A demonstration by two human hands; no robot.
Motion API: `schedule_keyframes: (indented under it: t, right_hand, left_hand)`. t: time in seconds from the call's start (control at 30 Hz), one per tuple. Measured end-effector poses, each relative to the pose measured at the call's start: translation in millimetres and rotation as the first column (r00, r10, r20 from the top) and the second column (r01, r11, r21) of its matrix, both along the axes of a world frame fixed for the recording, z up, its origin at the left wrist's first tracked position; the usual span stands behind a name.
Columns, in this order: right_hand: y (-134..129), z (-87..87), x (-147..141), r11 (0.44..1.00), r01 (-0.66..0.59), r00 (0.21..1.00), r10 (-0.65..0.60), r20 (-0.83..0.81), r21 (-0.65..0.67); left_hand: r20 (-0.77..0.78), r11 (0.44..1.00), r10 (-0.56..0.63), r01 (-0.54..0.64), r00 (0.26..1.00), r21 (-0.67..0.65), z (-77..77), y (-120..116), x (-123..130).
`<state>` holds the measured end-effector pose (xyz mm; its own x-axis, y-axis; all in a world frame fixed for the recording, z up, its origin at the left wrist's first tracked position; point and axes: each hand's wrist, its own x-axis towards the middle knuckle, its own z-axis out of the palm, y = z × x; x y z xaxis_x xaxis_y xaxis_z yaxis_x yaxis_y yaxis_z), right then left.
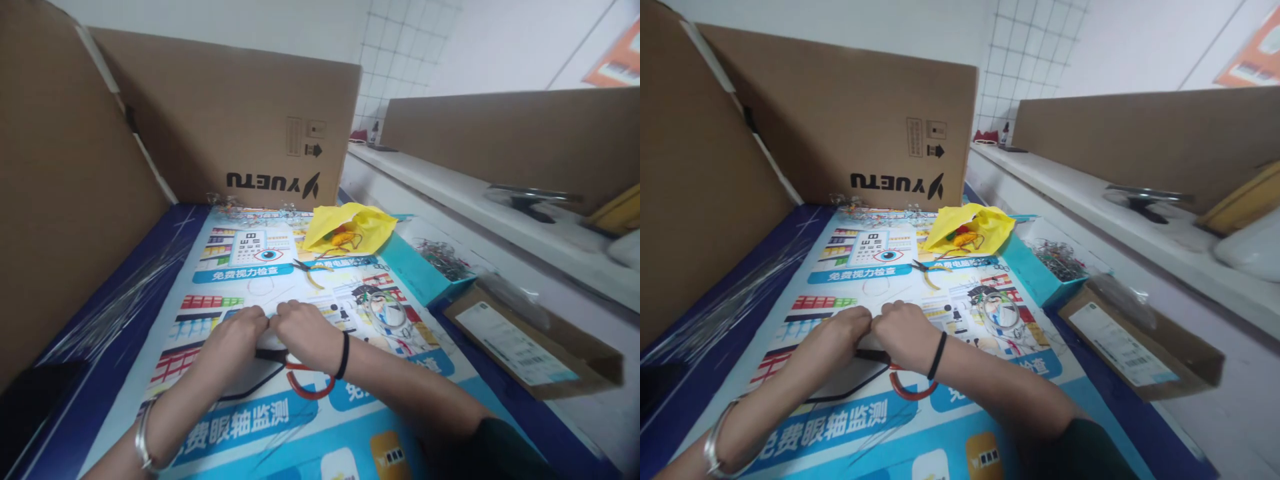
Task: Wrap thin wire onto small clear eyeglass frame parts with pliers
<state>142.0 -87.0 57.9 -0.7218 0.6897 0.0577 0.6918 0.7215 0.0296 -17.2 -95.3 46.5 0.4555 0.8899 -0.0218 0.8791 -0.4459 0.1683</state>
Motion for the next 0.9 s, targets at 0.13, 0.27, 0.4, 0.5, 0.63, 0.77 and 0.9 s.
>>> schedule_keyframes:
  t: [0.13, 0.27, 0.4, 0.5, 0.63, 0.77, 0.9]
  right_hand:
    - [4.3, -2.7, -1.4, 0.997, 0.049, 0.998, -0.05, -0.025, -0.057]
    - [6.3, -7.1, -4.1, 0.996, 0.065, 0.996, -0.068, -0.052, -0.065]
    - [10.6, -14.3, -5.5, 0.995, 0.086, 0.989, -0.092, -0.112, -0.053]
    - [17.6, -20.9, -4.4, 0.99, 0.101, 0.969, -0.12, -0.215, -0.098]
    - [28.7, -29.2, -1.6, 0.958, 0.088, 0.862, -0.21, -0.461, -0.272]
    - [35.5, -38.3, -2.9, 0.821, -0.005, 0.638, -0.436, -0.634, -0.57]
    - [33.7, -44.7, -9.2, 0.567, -0.222, 0.34, -0.717, -0.608, -0.793]
  left_hand:
    - [-0.076, 0.996, -0.003, 0.009, 0.997, 0.086, -0.2, -1.8, 1.7]
    - [-0.128, 0.987, 0.014, 0.007, 0.992, 0.16, 1.0, -4.3, 4.0]
    - [-0.137, 0.986, 0.051, -0.028, 0.989, 0.167, 1.0, -5.8, 4.8]
    - [-0.106, 0.985, 0.091, -0.074, 0.99, 0.158, -2.1, -4.2, 3.0]
    - [0.078, 0.978, 0.162, -0.171, 0.984, 0.12, -8.2, 3.8, -3.4]
    - [0.402, 0.969, 0.2, -0.24, 0.894, 0.053, -12.1, 14.7, -10.0]
    - [0.628, 0.932, 0.355, -0.317, 0.692, -0.177, -16.1, 21.0, -11.2]
